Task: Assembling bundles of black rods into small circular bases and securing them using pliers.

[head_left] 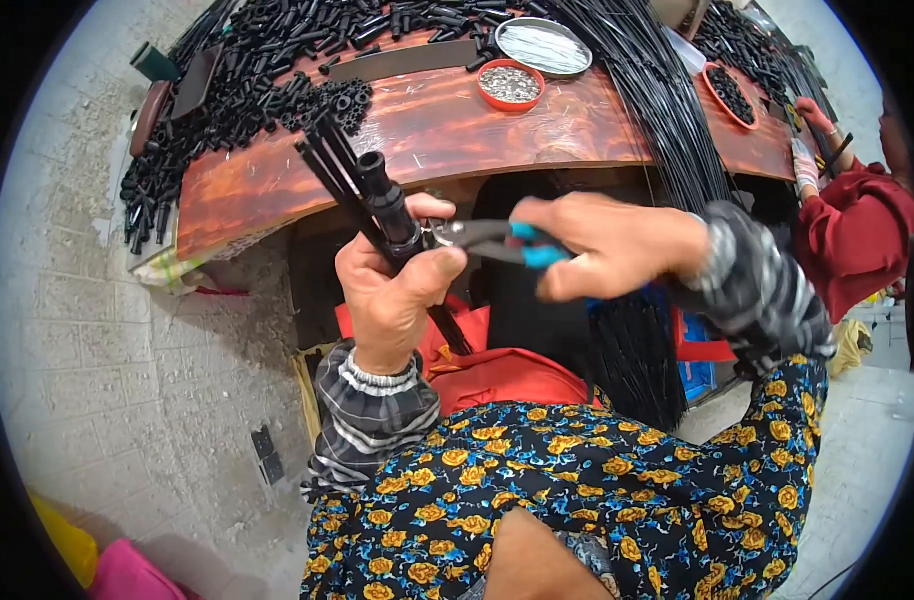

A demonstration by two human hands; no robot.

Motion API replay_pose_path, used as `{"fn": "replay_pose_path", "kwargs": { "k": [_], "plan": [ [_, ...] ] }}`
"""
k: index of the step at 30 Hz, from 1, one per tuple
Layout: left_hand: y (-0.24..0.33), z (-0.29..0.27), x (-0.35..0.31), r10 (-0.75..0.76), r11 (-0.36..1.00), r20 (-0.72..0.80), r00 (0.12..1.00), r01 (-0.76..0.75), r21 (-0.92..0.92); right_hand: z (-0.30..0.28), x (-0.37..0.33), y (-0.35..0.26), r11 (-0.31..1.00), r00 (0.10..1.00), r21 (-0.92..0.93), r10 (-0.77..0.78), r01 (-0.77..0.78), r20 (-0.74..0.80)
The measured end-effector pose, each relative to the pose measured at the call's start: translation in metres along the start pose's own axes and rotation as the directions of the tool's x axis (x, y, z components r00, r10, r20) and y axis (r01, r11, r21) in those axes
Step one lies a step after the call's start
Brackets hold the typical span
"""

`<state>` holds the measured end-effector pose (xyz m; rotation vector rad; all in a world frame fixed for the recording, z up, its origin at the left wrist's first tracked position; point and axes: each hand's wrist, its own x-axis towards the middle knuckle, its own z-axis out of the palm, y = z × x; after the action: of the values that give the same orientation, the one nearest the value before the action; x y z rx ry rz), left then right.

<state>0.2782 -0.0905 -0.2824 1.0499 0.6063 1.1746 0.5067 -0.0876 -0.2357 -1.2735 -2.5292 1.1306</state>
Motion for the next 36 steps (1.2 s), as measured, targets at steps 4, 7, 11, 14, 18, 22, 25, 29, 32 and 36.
{"fn": "replay_pose_path", "kwargs": {
  "k": [4,7,11,14,18,22,25,29,32,36],
  "plan": [
    [-0.001,0.000,0.000,-0.020,0.999,-0.060,0.998,0.017,-0.052,-0.014,-0.008,-0.010,0.778,0.817,-0.620,-0.419,0.099,-0.395],
    [-0.008,-0.004,0.002,0.084,0.996,0.027,0.996,-0.084,-0.003,-0.006,-0.006,-0.014,0.855,0.981,0.480,0.165,-0.193,0.100],
    [0.000,0.001,-0.001,-0.012,0.999,-0.007,1.000,0.012,0.037,-0.017,0.001,-0.016,0.759,0.874,0.513,0.148,-0.400,0.462],
    [0.002,0.000,0.000,-0.084,0.994,-0.078,0.993,0.078,-0.072,-0.009,-0.012,-0.020,0.891,0.907,-0.445,-0.261,0.094,-0.330],
    [-0.002,-0.002,0.001,0.037,0.999,0.028,0.999,-0.038,0.005,-0.014,-0.011,-0.004,0.696,0.777,-0.712,-0.496,0.089,-0.388],
    [-0.008,-0.002,0.001,0.040,0.998,0.029,0.999,-0.041,0.038,-0.010,-0.004,0.002,0.637,0.856,0.644,0.050,-0.423,0.514],
    [-0.001,0.000,0.000,-0.081,0.992,0.016,0.997,0.082,-0.096,-0.008,-0.006,-0.001,0.630,0.827,0.629,0.039,-0.456,0.561],
    [-0.004,0.000,-0.001,0.000,1.000,-0.028,1.000,0.000,-0.006,0.010,-0.006,0.016,0.972,0.942,-0.211,-0.167,0.107,-0.292],
    [-0.014,-0.007,0.000,0.094,0.967,0.120,0.988,-0.062,-0.246,0.002,-0.001,0.027,0.499,0.752,0.731,-0.212,-0.465,0.624],
    [0.002,-0.004,0.012,-0.164,0.979,-0.018,0.986,0.161,-0.123,-0.004,0.005,0.000,0.852,0.956,0.500,0.000,-0.154,0.295]
  ]
}}
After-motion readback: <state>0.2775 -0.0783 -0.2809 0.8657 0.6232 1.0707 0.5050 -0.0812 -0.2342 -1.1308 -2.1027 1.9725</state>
